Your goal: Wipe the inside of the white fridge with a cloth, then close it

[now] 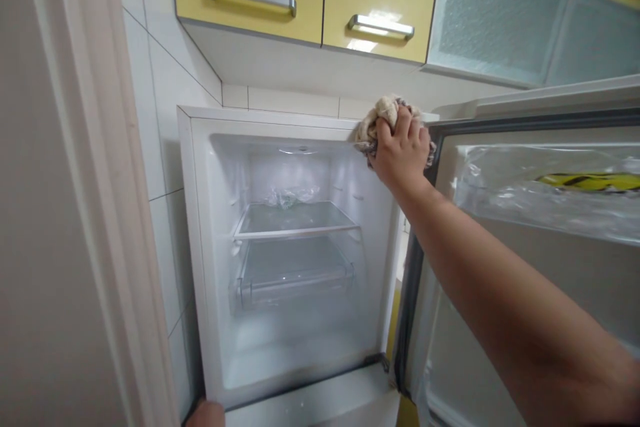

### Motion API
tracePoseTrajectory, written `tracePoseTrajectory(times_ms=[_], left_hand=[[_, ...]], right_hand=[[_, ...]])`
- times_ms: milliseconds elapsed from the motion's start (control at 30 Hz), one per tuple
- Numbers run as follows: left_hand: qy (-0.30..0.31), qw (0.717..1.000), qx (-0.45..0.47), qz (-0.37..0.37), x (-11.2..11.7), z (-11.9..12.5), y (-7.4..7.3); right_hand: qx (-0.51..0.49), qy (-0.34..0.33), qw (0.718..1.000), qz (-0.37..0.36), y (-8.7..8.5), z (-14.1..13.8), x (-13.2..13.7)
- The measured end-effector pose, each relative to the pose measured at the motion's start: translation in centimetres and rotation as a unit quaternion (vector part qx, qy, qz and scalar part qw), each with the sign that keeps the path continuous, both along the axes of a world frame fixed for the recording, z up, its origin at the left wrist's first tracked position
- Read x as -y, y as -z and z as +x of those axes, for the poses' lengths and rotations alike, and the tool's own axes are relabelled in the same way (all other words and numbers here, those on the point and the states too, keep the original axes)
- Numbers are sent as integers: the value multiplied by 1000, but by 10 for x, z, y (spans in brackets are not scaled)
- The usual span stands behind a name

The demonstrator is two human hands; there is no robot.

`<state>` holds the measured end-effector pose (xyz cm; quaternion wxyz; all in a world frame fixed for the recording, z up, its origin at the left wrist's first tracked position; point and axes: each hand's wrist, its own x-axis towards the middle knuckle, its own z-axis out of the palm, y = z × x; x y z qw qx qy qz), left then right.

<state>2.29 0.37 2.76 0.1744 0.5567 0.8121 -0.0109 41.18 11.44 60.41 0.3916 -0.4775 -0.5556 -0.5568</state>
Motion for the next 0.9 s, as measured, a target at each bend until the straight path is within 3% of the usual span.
tracePoseTrajectory(times_ms=[100, 167, 300, 400, 467, 633, 800, 900], left_hand=[[-49, 997, 38, -36, 4, 3, -11], [-94, 992, 64, -46, 5, 1, -10], [-110, 989, 88, -38, 0, -12, 14], [-102, 989, 105, -30, -5, -21, 31], [-121, 984, 125, -27, -4, -22, 33], [-221, 955, 197, -3, 3, -20, 29], [-186, 967, 175, -1, -6, -28, 58], [-174, 973, 149, -20, -12, -28, 60]], right_hand=[[-32, -34, 998, -34, 15, -4, -1], [-57, -52, 996, -49, 31, -4, -5], [-126, -64, 987, -71, 67, 2, -14], [-73, -33, 990, -116, 91, 0, -18], [-21, -12, 986, -168, 100, -7, -16], [90, -6, 973, -212, 90, -21, 12], [143, 119, 940, -285, 68, -9, 45], [150, 165, 915, -336, 72, 1, 47]])
